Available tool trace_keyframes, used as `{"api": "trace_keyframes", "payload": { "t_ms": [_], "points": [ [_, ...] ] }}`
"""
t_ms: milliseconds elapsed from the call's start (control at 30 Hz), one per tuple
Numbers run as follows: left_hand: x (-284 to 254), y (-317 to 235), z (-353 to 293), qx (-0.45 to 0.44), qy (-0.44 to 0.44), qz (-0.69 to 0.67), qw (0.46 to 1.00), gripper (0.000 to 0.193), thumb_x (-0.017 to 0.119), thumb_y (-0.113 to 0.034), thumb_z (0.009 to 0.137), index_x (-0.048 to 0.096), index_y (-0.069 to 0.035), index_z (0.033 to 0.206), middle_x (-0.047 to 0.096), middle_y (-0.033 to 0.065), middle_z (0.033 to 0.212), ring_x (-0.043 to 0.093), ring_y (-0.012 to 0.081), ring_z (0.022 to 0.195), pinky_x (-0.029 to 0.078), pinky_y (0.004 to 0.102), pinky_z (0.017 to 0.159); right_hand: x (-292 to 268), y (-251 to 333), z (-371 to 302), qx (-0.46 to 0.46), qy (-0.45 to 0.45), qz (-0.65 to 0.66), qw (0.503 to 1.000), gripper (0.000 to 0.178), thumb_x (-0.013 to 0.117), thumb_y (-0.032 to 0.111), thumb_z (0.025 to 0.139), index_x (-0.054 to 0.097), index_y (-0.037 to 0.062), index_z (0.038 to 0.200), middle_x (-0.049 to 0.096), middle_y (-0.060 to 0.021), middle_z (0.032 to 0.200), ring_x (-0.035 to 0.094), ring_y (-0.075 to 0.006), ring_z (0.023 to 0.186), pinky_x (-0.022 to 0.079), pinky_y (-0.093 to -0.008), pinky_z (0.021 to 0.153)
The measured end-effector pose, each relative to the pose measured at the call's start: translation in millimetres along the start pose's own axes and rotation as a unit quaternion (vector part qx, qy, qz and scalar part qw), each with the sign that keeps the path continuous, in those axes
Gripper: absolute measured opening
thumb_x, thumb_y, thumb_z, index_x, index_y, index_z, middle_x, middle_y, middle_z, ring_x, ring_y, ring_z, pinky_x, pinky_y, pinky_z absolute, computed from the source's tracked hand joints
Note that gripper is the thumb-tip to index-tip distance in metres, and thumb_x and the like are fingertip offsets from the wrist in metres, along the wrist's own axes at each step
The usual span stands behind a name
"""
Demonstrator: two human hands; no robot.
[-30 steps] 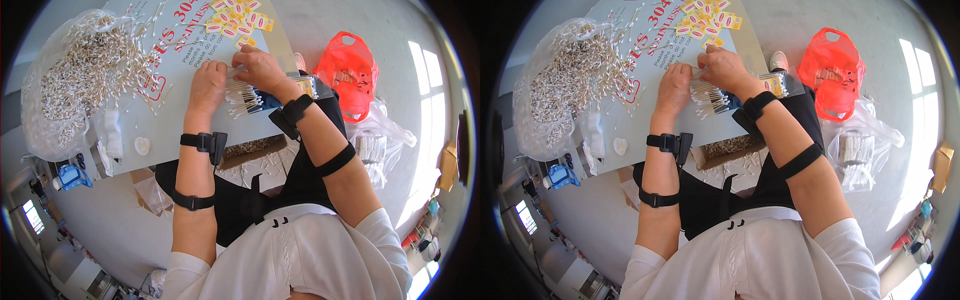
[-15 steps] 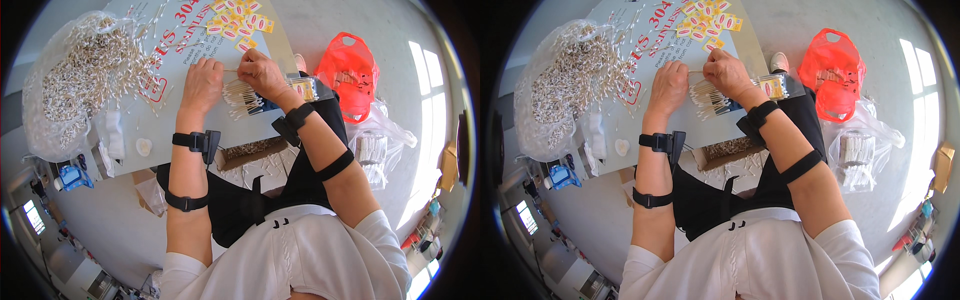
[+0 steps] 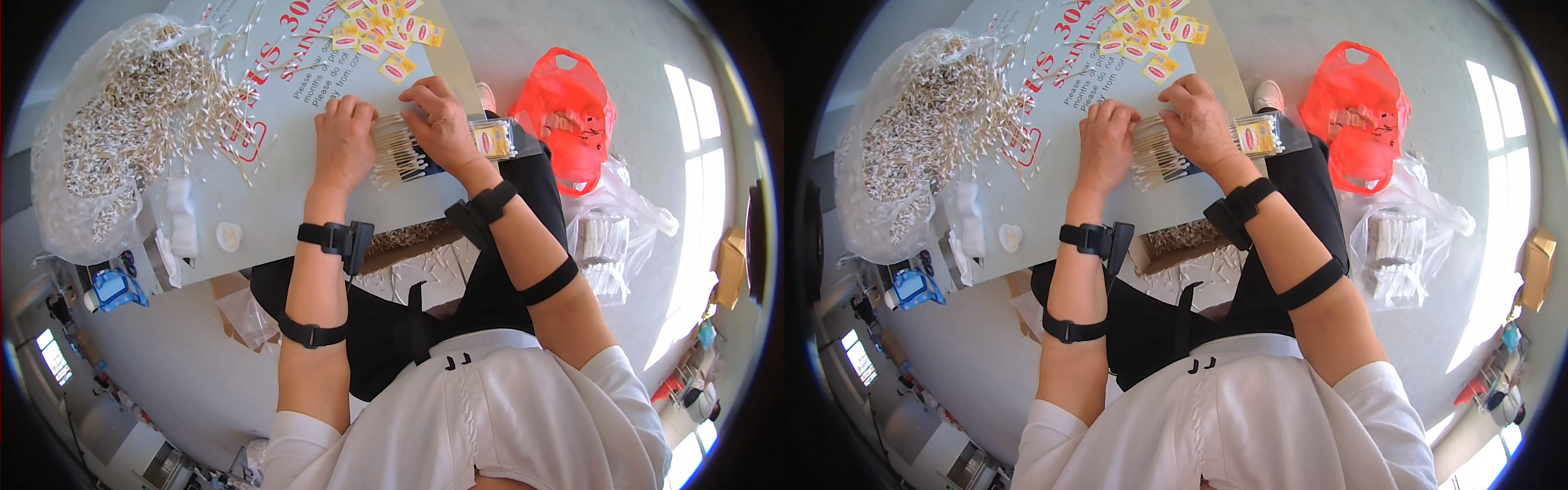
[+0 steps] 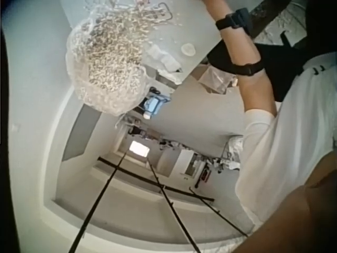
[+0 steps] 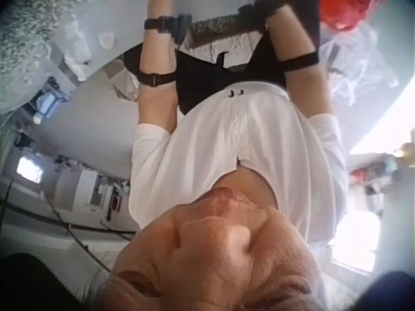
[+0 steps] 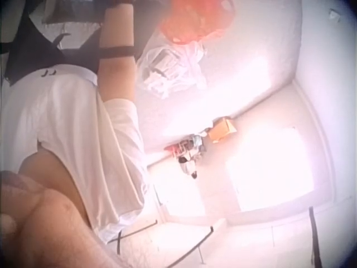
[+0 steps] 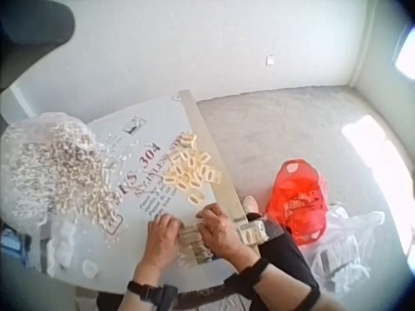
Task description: Arranging cotton swabs into small plastic packs and sealing them for distribution.
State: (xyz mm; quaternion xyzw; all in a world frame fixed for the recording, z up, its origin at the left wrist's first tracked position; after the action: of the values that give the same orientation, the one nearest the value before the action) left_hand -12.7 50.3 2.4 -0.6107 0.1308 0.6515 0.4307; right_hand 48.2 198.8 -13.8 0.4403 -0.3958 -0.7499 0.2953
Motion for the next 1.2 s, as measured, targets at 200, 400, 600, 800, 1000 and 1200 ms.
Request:
{"api": "trace_keyframes", "payload": {
  "t_ms": [200, 400, 600, 800, 1000, 1200],
  "points": [
    [-3, -33, -41, -0.021, -0.04, 0.037, 0.998, 0.046, 0.067, -0.015, 0.084, 0.055, -0.005, 0.127, 0.049, 0.0137, 0.135, 0.043, 0.0307, 0.129, 0.034, 0.0482, 0.104, -9, 9, -26, 0.101, -0.052, 0.171, 0.979, 0.022, 0.055, 0.008, 0.095, 0.061, 0.0005, 0.115, 0.057, -0.0154, 0.123, 0.057, -0.0258, 0.111, 0.047, -0.0328, 0.092],
    [13, -51, -70, -0.084, 0.049, 0.031, 0.995, 0.077, 0.065, -0.033, 0.089, 0.029, -0.002, 0.149, 0.022, 0.0189, 0.158, 0.018, 0.0353, 0.148, 0.015, 0.0568, 0.117, 6, 11, -56, 0.11, -0.089, 0.23, 0.963, 0.031, 0.049, 0.013, 0.101, 0.053, -0.0032, 0.127, 0.05, -0.0168, 0.138, 0.048, -0.0267, 0.127, 0.039, -0.033, 0.105],
    [11, -35, -76, -0.183, -0.155, -0.24, 0.94, 0.072, 0.05, -0.035, 0.1, 0.017, 0.001, 0.152, 0.013, 0.0229, 0.16, 0.015, 0.037, 0.148, 0.016, 0.0471, 0.119, -5, 10, -50, 0.1, -0.125, 0.232, 0.959, 0.03, 0.048, 0.014, 0.102, 0.055, -0.0021, 0.126, 0.051, -0.0155, 0.138, 0.048, -0.0252, 0.127, 0.037, -0.0329, 0.106],
    [20, -35, -65, -0.224, -0.241, -0.453, 0.829, 0.067, 0.041, -0.036, 0.104, 0.015, 0.001, 0.153, 0.017, 0.0202, 0.159, 0.018, 0.0278, 0.148, 0.015, 0.0433, 0.12, 12, 6, -52, 0.101, -0.11, 0.247, 0.957, 0.03, 0.047, 0.015, 0.103, 0.056, -0.0012, 0.126, 0.05, -0.015, 0.14, 0.046, -0.0252, 0.129, 0.034, -0.0338, 0.109],
    [25, -42, -64, -0.211, -0.249, -0.527, 0.785, 0.068, 0.039, -0.036, 0.105, 0.012, 0.003, 0.153, 0.015, 0.0197, 0.16, 0.016, 0.0276, 0.148, 0.015, 0.0416, 0.121, 19, 8, -51, 0.118, -0.117, 0.294, 0.941, 0.031, 0.047, 0.017, 0.103, 0.057, -0.0017, 0.125, 0.054, -0.015, 0.137, 0.047, -0.0237, 0.129, 0.034, -0.0335, 0.109],
    [-3, -26, -62, -0.139, -0.168, -0.289, 0.932, 0.035, 0.068, -0.01, 0.084, 0.061, -0.006, 0.118, 0.055, 0.0125, 0.127, 0.048, 0.0297, 0.124, 0.034, 0.0415, 0.108, -1, 2, -49, 0.153, -0.087, 0.302, 0.937, 0.032, 0.049, 0.016, 0.103, 0.055, -0.0046, 0.127, 0.056, -0.0119, 0.132, 0.054, -0.0173, 0.12, 0.042, -0.0304, 0.107]
  ]
}}
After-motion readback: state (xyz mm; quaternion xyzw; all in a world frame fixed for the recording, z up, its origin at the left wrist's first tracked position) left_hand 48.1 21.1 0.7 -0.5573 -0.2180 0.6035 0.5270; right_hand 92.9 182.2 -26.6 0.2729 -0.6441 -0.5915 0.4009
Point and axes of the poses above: each hand's wrist, its own z-axis towards the middle knuckle, its own x-axis out of the palm, y = z × x, the point moved 4 cm from there along z, towards the middle knuckle
